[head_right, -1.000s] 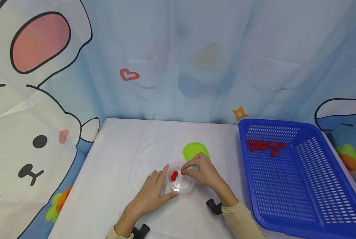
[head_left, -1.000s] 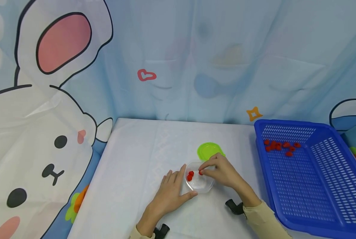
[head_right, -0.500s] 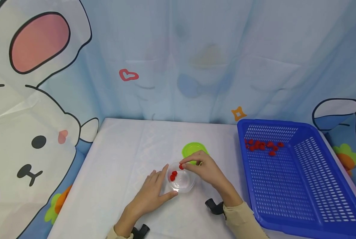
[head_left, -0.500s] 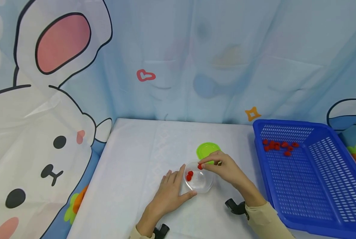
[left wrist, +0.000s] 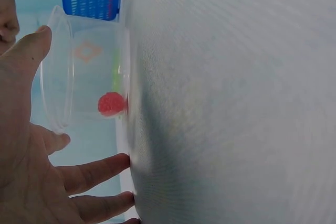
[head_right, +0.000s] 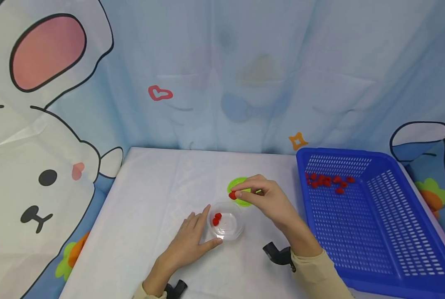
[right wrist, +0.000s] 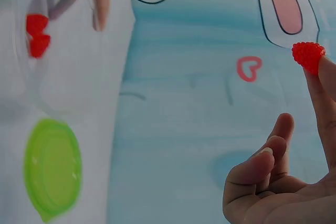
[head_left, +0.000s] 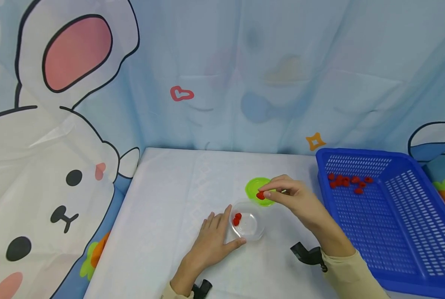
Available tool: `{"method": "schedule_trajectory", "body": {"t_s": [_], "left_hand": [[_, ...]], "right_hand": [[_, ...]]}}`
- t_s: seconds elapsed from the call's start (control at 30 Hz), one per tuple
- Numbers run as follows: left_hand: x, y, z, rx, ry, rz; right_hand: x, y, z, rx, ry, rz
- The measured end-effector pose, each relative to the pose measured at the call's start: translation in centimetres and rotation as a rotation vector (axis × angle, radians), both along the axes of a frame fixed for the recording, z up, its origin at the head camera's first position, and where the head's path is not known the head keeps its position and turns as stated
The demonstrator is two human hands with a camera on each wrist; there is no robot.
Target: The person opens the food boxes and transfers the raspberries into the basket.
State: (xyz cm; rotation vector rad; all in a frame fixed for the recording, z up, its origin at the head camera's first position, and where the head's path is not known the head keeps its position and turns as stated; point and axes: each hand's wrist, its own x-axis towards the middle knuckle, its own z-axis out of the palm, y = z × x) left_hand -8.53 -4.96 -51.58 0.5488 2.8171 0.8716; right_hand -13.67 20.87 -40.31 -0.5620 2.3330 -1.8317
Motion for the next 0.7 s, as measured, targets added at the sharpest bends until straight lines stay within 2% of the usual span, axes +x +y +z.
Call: {"method": "schedule_trajectory", "body": {"t_s": [0.2,0.27,0.37,0.5,0.7], "left_hand": [[0.0,-0.1,-0.2,0.002,-0.002,-0.001],[-0.1,-0.1,-0.3,-0.003,0.003,0.001],[-0.2,0.0,-0.5,-0.009,0.010,0.002],[-0.2,0.0,-0.6,-0.011,0.001,-0.001],[-0.2,0.0,-0.4,-0.009,-0.002,0.000]], "right_hand": [[0.1,3.7,2.9,-0.006,0.052,-0.060],[-0.2,5.6,3.4,0.027,0.034,-0.116],[-0.9,8.8,3.6,0.135,-0.045,-0.238],[-2.4,13.5,2.5,0.288,-0.165,-0.363],[-4.8,19.4,-1.2,0.310,-0.241,-0.504]]}}
